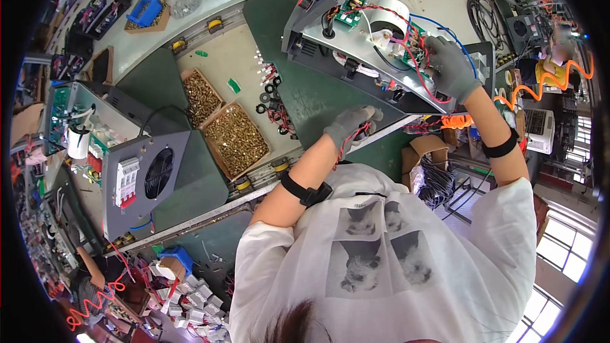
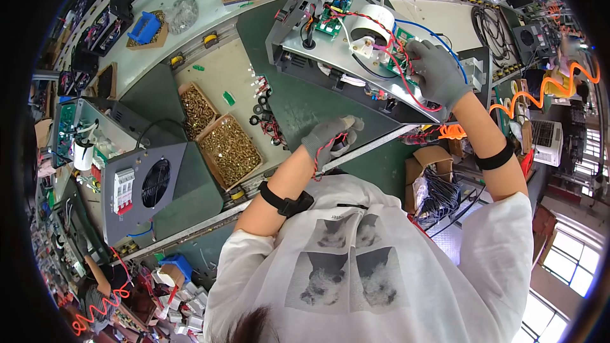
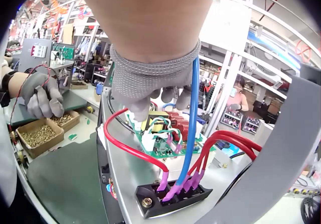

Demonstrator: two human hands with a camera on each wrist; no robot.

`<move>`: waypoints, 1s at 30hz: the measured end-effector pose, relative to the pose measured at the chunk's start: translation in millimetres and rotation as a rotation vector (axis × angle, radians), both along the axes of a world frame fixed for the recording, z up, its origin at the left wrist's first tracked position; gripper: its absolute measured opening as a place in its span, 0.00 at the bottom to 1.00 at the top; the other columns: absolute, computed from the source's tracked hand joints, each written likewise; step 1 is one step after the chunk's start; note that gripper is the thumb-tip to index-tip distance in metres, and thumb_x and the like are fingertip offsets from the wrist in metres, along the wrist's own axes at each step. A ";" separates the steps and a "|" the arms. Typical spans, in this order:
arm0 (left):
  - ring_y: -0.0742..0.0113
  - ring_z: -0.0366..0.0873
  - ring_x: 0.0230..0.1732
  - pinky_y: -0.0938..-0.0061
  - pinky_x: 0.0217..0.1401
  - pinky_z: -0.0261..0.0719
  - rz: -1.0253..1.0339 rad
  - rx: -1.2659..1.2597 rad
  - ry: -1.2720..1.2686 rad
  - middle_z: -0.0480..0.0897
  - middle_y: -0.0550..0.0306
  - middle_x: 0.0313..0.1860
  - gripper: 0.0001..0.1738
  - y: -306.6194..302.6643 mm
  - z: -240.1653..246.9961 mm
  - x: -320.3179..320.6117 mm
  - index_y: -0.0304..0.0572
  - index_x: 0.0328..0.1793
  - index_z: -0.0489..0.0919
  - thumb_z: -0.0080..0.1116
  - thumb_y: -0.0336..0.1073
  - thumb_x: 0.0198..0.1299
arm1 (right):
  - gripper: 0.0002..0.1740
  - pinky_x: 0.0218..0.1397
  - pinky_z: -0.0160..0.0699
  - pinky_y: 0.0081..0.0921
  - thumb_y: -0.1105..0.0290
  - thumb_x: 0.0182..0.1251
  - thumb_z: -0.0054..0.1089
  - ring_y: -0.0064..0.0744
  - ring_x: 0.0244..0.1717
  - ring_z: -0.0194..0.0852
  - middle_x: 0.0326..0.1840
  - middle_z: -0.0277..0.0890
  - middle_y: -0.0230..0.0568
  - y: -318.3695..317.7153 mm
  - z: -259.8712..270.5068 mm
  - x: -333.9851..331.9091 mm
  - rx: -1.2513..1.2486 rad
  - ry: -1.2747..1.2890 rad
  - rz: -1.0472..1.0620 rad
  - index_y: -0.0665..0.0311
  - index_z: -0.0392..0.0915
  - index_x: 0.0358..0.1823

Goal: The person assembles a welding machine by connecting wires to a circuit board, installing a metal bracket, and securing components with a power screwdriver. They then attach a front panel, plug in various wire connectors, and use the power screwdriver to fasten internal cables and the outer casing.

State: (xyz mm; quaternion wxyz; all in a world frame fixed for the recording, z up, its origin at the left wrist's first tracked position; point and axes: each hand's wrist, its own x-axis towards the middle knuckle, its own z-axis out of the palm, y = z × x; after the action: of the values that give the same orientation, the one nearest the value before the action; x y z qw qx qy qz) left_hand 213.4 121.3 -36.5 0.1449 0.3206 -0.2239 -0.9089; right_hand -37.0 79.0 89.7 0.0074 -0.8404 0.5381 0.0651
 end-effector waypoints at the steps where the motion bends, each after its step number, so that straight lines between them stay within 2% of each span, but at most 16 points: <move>1: 0.79 0.64 0.16 0.83 0.15 0.56 0.018 0.031 -0.005 0.75 0.61 0.24 0.16 -1.4 -1.3 -1.3 0.38 0.46 0.77 0.51 0.44 0.63 | 0.06 0.42 0.70 0.34 0.75 0.42 0.65 0.39 0.46 0.70 0.45 0.70 0.35 -1.1 -1.8 -0.7 0.003 0.003 0.001 0.63 0.78 0.24; 6: 0.78 0.63 0.14 0.82 0.12 0.53 0.086 0.102 0.024 0.74 0.59 0.23 0.15 -4.2 2.2 4.4 0.37 0.46 0.76 0.52 0.42 0.63 | 0.05 0.46 0.70 0.34 0.76 0.43 0.63 0.38 0.47 0.71 0.47 0.70 0.35 2.6 -14.1 -5.2 -0.026 0.036 -0.059 0.62 0.78 0.24; 9: 0.78 0.63 0.14 0.81 0.11 0.55 0.018 0.005 0.029 0.74 0.59 0.23 0.16 -11.7 -9.4 3.6 0.37 0.48 0.76 0.51 0.42 0.63 | 0.05 0.47 0.70 0.34 0.75 0.44 0.63 0.39 0.48 0.71 0.47 0.70 0.34 7.8 -16.6 -15.1 -0.085 -0.001 -0.052 0.61 0.80 0.26; 10: 0.77 0.64 0.15 0.80 0.13 0.58 -0.017 -0.063 -0.054 0.75 0.59 0.23 0.17 -15.1 -9.4 1.8 0.36 0.50 0.76 0.51 0.42 0.63 | 0.05 0.47 0.70 0.34 0.75 0.44 0.63 0.39 0.48 0.71 0.47 0.70 0.34 11.7 -20.4 -17.5 -0.108 0.004 -0.059 0.61 0.80 0.26; 12: 0.77 0.66 0.16 0.80 0.14 0.60 -0.064 -0.172 -0.124 0.75 0.60 0.24 0.18 -23.3 -17.8 -5.4 0.36 0.51 0.75 0.51 0.42 0.63 | 0.11 0.48 0.70 0.35 0.74 0.45 0.62 0.40 0.48 0.71 0.48 0.70 0.34 25.1 -27.6 -19.6 -0.258 0.045 -0.109 0.58 0.80 0.34; 14: 0.80 0.69 0.21 0.82 0.19 0.62 0.046 -0.221 -0.178 0.79 0.63 0.24 0.17 -23.9 -39.9 -12.6 0.43 0.51 0.79 0.52 0.43 0.62 | 0.19 0.49 0.70 0.38 0.72 0.46 0.61 0.40 0.49 0.71 0.49 0.70 0.34 47.3 -22.9 5.3 -0.297 0.124 -0.287 0.55 0.78 0.44; 16: 0.79 0.71 0.24 0.82 0.23 0.66 0.083 -0.345 -0.194 0.80 0.62 0.26 0.17 -31.1 -48.7 -13.1 0.43 0.53 0.78 0.52 0.43 0.63 | 0.25 0.49 0.69 0.39 0.72 0.47 0.61 0.40 0.48 0.70 0.48 0.70 0.36 75.2 -21.9 21.1 -0.424 -0.066 -0.324 0.55 0.75 0.51; 18: 0.78 0.73 0.26 0.81 0.27 0.69 0.117 -0.463 -0.214 0.81 0.61 0.28 0.18 -41.4 -41.0 -16.4 0.42 0.55 0.77 0.52 0.43 0.63 | 0.25 0.49 0.68 0.38 0.71 0.48 0.62 0.41 0.48 0.70 0.47 0.70 0.38 95.9 -11.5 27.0 -0.439 -0.207 -0.345 0.56 0.75 0.52; 20: 0.74 0.77 0.35 0.80 0.40 0.73 0.271 -0.433 -0.386 0.83 0.58 0.35 0.21 -49.3 -25.2 -22.2 0.39 0.59 0.74 0.52 0.43 0.65 | 0.24 0.50 0.67 0.39 0.70 0.50 0.62 0.44 0.47 0.69 0.46 0.70 0.41 109.2 -14.1 19.3 -0.499 -0.290 -0.405 0.58 0.75 0.52; 21: 0.71 0.78 0.43 0.78 0.50 0.72 0.305 -0.448 -0.388 0.83 0.54 0.40 0.24 -54.9 -34.0 -26.7 0.35 0.62 0.71 0.52 0.45 0.66 | 0.23 0.51 0.67 0.40 0.70 0.50 0.61 0.45 0.47 0.69 0.46 0.70 0.43 111.9 -12.4 13.6 -0.621 -0.317 -0.489 0.58 0.75 0.52; 22: 0.71 0.78 0.43 0.78 0.50 0.72 0.288 -0.475 -0.367 0.83 0.54 0.40 0.24 -61.5 -40.7 -33.1 0.35 0.62 0.71 0.52 0.45 0.66 | 0.22 0.53 0.66 0.41 0.70 0.51 0.61 0.47 0.48 0.69 0.47 0.69 0.44 113.4 -10.0 4.9 -0.748 -0.339 -0.571 0.59 0.75 0.52; 24: 0.70 0.77 0.45 0.77 0.53 0.70 0.396 -0.473 -0.369 0.83 0.52 0.43 0.24 -75.3 -45.2 -47.2 0.33 0.59 0.72 0.52 0.45 0.66 | 0.21 0.55 0.66 0.41 0.69 0.54 0.57 0.51 0.51 0.66 0.50 0.68 0.49 111.4 -7.8 -23.9 -0.844 -0.291 -0.693 0.60 0.74 0.52; 26: 0.69 0.77 0.46 0.74 0.54 0.69 0.356 -0.424 -0.522 0.83 0.52 0.44 0.23 -85.6 -30.3 -59.8 0.33 0.56 0.74 0.49 0.46 0.67 | 0.23 0.58 0.66 0.43 0.66 0.56 0.55 0.54 0.53 0.65 0.53 0.67 0.50 104.4 -8.9 -61.7 -0.901 -0.232 -0.775 0.59 0.71 0.55; 27: 0.67 0.77 0.44 0.72 0.54 0.69 0.321 -0.453 -0.570 0.82 0.53 0.42 0.23 -88.6 -23.1 -64.8 0.33 0.53 0.74 0.47 0.48 0.67 | 0.25 0.60 0.66 0.44 0.63 0.58 0.54 0.56 0.56 0.65 0.57 0.66 0.52 98.8 -11.0 -82.3 -0.831 -0.215 -0.834 0.59 0.68 0.58; 28: 0.65 0.76 0.41 0.71 0.49 0.70 0.300 -0.421 -0.668 0.81 0.53 0.38 0.24 -97.4 -39.9 -70.7 0.32 0.54 0.72 0.45 0.49 0.68 | 0.27 0.61 0.65 0.45 0.62 0.60 0.53 0.58 0.59 0.64 0.60 0.65 0.55 94.2 -14.4 -98.7 -0.733 -0.299 -0.912 0.60 0.66 0.61; 30: 0.63 0.73 0.37 0.71 0.44 0.70 0.304 -0.246 -0.683 0.79 0.52 0.38 0.23 -94.7 -5.1 -77.1 0.30 0.54 0.71 0.43 0.47 0.69 | 0.29 0.61 0.65 0.45 0.62 0.61 0.52 0.59 0.61 0.63 0.61 0.63 0.57 81.9 -26.8 -127.9 -0.749 -0.266 -0.948 0.58 0.63 0.65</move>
State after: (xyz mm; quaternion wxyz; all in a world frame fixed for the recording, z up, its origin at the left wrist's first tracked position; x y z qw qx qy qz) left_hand 136.3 26.6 -41.6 0.2322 0.6143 -0.3163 -0.6846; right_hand -164.9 160.9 62.8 -0.1932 -0.4564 0.8336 -0.2438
